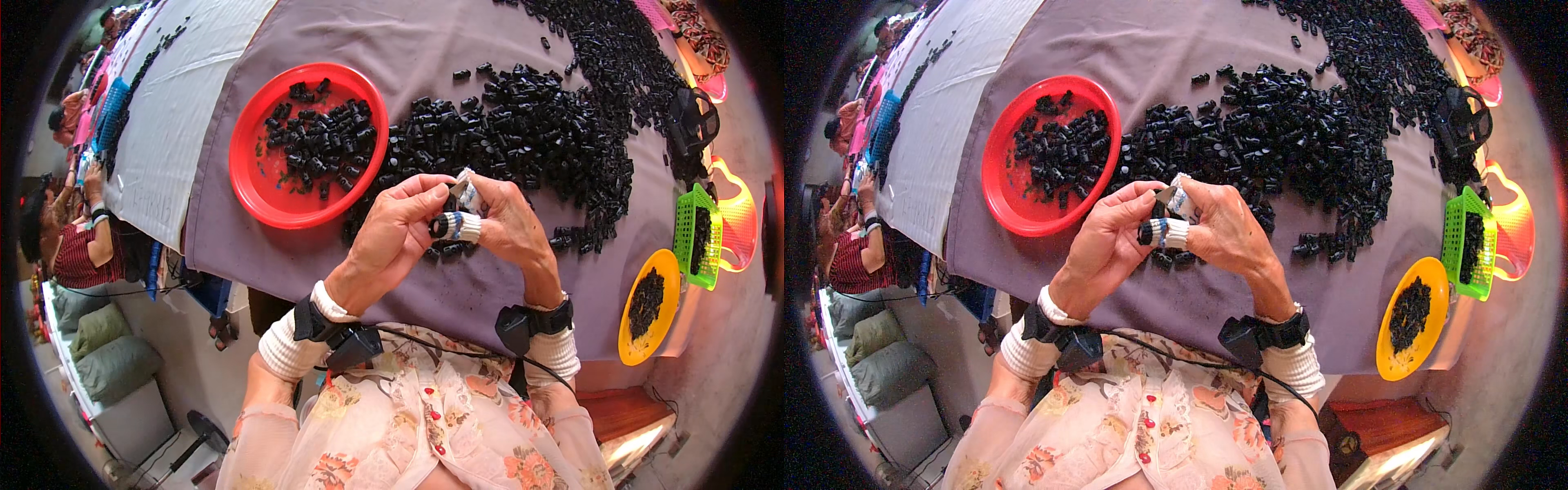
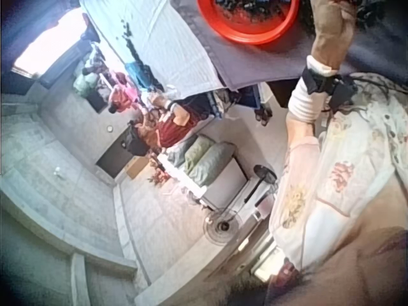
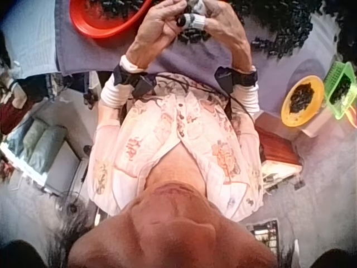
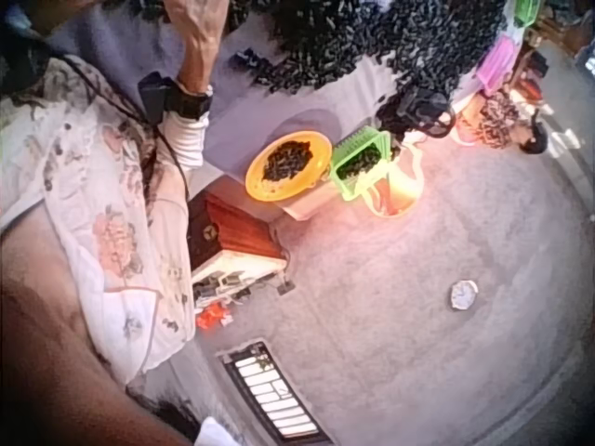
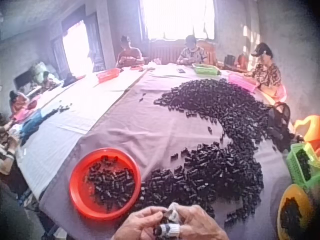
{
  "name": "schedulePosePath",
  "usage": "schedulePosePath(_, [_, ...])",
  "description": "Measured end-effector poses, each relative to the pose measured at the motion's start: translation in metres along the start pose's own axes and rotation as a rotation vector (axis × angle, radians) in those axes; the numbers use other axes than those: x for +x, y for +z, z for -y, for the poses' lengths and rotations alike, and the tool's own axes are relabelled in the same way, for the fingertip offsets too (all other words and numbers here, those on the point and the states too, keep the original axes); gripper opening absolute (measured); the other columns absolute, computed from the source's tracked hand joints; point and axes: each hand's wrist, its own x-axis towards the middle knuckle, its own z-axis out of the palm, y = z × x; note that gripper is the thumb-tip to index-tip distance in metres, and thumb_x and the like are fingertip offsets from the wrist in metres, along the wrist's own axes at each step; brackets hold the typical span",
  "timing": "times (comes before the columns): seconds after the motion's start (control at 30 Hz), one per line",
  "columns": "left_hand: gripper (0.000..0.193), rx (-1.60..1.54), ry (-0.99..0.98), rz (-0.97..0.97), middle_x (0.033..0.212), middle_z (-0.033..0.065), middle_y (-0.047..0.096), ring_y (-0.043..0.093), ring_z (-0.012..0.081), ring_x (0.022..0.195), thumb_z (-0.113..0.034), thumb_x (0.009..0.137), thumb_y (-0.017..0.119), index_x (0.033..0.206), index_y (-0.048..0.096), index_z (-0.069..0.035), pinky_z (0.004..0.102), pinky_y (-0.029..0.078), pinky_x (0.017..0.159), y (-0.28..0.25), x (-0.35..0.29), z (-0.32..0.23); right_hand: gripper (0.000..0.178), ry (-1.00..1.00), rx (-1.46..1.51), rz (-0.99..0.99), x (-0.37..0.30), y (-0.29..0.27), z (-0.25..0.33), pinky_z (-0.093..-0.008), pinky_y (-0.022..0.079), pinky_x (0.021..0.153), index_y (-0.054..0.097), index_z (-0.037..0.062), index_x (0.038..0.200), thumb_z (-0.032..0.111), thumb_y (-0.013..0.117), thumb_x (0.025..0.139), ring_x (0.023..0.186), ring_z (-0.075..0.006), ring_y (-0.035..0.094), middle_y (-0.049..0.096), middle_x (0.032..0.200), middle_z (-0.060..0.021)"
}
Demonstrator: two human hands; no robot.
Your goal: Manual assembly of small black shoe components at a production table.
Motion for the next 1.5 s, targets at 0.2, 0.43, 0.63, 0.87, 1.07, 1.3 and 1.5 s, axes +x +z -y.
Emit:
schedulePosePath(0.2, [0.017,0.034,0.004,-0.004,0.093,0.0071,0.060,0.059,0.0122,0.082,-0.009,0.088,0.052,0.102,0.054,0.001,0.0270,0.050,0.074,0.000,0.000,0.000,0.032,-0.004,0.034,0.034,-0.001,0.000,-0.003,-0.0279,0.038,0.050,0.055,-0.0009,0.081,0.024,0.070,0.067,0.054,-0.0098,0.043,0.051,0.059,-0.0056])
schedulePosePath(0.43, [0.019,0.034,-0.008,0.017,0.096,0.0086,0.060,0.060,0.0142,0.086,-0.009,0.088,0.051,0.104,0.053,0.001,0.0270,0.050,0.075,-0.005,0.001,0.002,0.030,-0.040,0.026,0.032,-0.005,0.004,-0.003,-0.0264,0.037,0.049,0.056,-0.0006,0.084,0.021,0.070,0.069,0.054,-0.0087,0.041,0.048,0.058,-0.0028])
schedulePosePath(0.63, [0.018,-0.026,-0.017,0.042,0.091,0.0056,0.060,0.058,0.0108,0.080,-0.010,0.088,0.052,0.103,0.054,0.000,0.0261,0.050,0.072,-0.003,0.000,0.002,0.038,0.003,0.022,-0.066,-0.005,0.001,-0.006,-0.0249,0.033,0.047,0.054,0.0021,0.077,0.030,0.075,0.064,0.054,-0.0073,0.039,0.047,0.057,-0.0008])
schedulePosePath(0.87, [0.018,-0.050,-0.001,0.060,0.093,0.0073,0.060,0.060,0.0127,0.081,-0.009,0.088,0.051,0.103,0.053,0.001,0.0267,0.051,0.073,-0.005,-0.005,-0.003,0.033,-0.028,-0.006,-0.026,-0.002,0.007,0.006,-0.0252,0.034,0.048,0.054,0.0016,0.078,0.026,0.073,0.066,0.054,-0.0077,0.039,0.046,0.056,-0.0012])
schedulePosePath(1.07, [0.017,-0.045,0.036,0.073,0.095,0.0089,0.061,0.061,0.0141,0.082,-0.008,0.089,0.050,0.103,0.053,0.001,0.0269,0.051,0.073,-0.015,-0.010,-0.003,0.027,-0.017,-0.045,0.017,-0.005,0.017,0.014,-0.0259,0.035,0.048,0.053,0.0008,0.078,0.022,0.069,0.070,0.053,-0.0081,0.038,0.044,0.055,-0.0031])
schedulePosePath(1.3, [0.018,-0.048,0.066,0.104,0.094,0.0081,0.061,0.061,0.0150,0.082,-0.011,0.090,0.049,0.104,0.053,0.000,0.0291,0.051,0.074,-0.023,-0.015,-0.007,0.025,-0.046,-0.047,0.015,-0.004,0.026,0.020,-0.0244,0.034,0.048,0.053,0.0019,0.079,0.019,0.070,0.070,0.054,-0.0066,0.038,0.045,0.056,-0.0004])
schedulePosePath(1.5, [0.019,-0.113,0.060,0.116,0.093,0.0059,0.060,0.059,0.0131,0.080,-0.011,0.089,0.051,0.106,0.052,-0.002,0.0307,0.051,0.073,-0.020,-0.022,-0.015,0.040,-0.041,0.116,-0.203,-0.004,0.032,0.039,-0.0195,0.040,0.054,0.055,0.0034,0.097,0.007,0.075,0.062,0.060,-0.0036,0.043,0.051,0.069,0.0046])
